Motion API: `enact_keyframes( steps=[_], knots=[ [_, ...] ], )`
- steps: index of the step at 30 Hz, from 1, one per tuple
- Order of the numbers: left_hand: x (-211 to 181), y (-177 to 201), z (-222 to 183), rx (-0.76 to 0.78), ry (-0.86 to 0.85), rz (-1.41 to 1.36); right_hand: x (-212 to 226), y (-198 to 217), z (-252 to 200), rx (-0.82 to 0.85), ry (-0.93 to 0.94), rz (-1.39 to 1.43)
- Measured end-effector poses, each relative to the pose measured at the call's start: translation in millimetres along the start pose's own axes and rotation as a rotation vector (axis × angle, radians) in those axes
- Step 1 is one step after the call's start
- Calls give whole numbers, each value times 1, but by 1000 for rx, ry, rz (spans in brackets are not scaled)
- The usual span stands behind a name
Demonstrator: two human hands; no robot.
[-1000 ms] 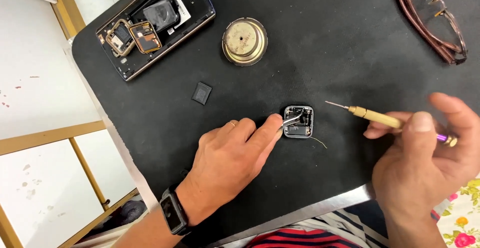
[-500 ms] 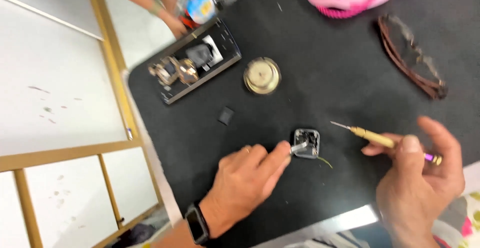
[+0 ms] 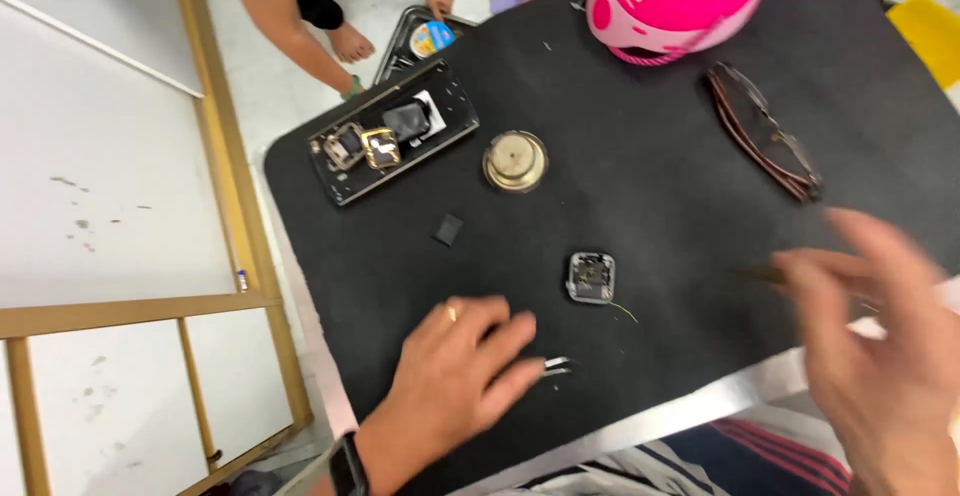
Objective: Disassembling a smartwatch using a precision screwdriver and tweezers to remove internal components.
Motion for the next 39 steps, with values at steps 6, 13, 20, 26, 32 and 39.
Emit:
enact_keyframes(
  steps=[6,13,20,26,32,39],
  knots=[
    [-2,-7,57,37,-96,-125,18,-1,5,67,-97,-123],
    [6,-28,69,85,-123,-130,-8,0,-3,-21,-122,16],
    [-12,-28,78,137,-193,46,-28,-4,1,11,-176,159],
    [-18,-29,90,225,-140,128,-59,-18,-22,-111,-255,511],
    [-19,-30,94,280,-125,139,-44,-50,-17,-147,-244,616],
    [-20,-29,94,255,-129,153,-29,-59,-14,-95,-182,550]
  ],
)
Point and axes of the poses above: each hand's wrist, its own z-axis towards the middle knuckle, its own y-axis out of the back of the hand, x = y × z, the point moved 9 cm from there along z, towards the middle knuckle, and after that the axes turned 15 degrees about x, right-handed, at the moved point
